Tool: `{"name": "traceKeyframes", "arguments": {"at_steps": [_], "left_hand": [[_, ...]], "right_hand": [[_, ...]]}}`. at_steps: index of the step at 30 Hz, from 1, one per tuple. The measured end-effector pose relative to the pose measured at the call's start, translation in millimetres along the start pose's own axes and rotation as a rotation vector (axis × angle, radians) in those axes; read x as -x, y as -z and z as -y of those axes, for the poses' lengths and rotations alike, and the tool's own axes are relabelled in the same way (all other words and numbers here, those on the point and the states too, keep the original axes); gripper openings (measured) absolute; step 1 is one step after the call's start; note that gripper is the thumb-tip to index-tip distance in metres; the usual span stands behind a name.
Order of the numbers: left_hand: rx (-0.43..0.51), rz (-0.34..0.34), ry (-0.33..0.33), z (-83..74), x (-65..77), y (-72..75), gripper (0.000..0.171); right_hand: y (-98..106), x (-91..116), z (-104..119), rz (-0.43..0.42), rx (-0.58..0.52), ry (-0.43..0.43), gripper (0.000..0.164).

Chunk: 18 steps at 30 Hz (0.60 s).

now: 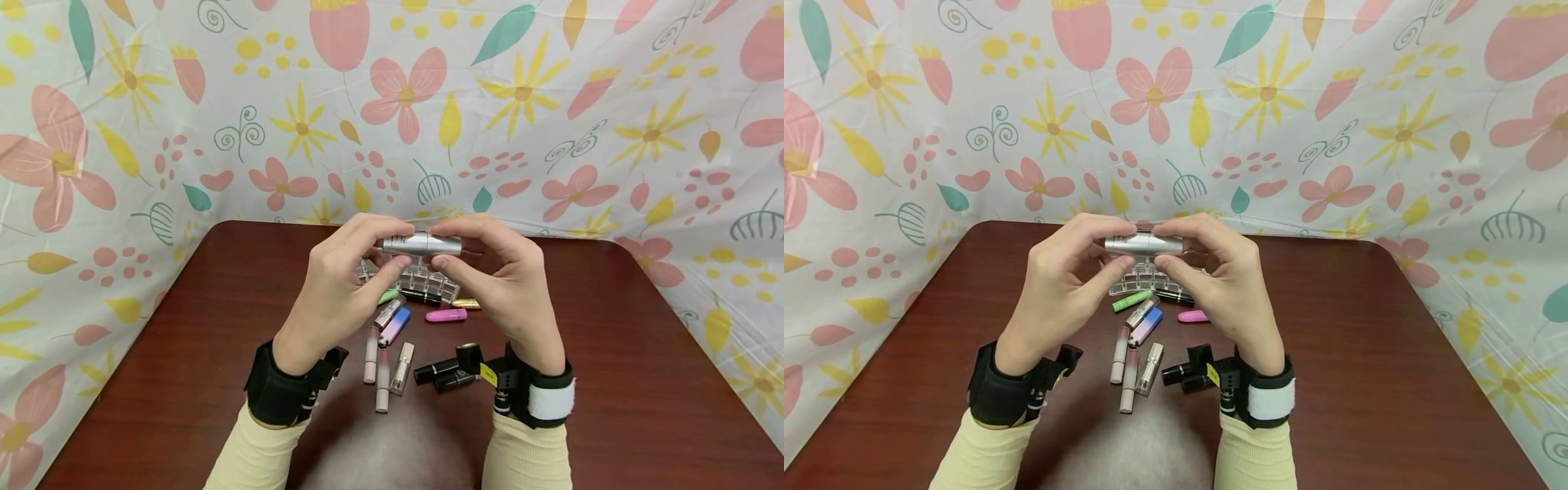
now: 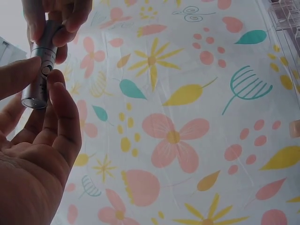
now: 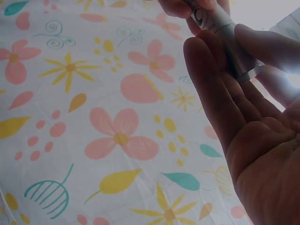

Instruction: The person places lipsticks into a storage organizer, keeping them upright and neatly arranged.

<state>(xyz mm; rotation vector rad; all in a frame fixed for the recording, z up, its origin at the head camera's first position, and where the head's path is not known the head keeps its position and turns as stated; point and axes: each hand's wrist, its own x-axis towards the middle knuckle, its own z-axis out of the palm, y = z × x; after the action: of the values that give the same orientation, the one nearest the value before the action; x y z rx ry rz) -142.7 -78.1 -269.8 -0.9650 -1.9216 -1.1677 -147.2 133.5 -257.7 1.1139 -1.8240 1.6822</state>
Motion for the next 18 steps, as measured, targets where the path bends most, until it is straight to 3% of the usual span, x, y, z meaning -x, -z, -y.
{"name": "traceKeyframes", "arguments": {"at_steps": [11, 18], "left_hand": [[-0.008, 0.008, -0.022, 0.2, 0.4, -2.4, 0.027], [0.02, 0.029, -0.05, -1.1, 0.3, -4.3, 0.032]], "right_hand": [[0.1, -0.9, -0.3, -0.008, 0.016, 0.0, 0.031], [-1.1, -0.8, 2.1, -0.083, -0.035, -0.021, 0.034]]}}
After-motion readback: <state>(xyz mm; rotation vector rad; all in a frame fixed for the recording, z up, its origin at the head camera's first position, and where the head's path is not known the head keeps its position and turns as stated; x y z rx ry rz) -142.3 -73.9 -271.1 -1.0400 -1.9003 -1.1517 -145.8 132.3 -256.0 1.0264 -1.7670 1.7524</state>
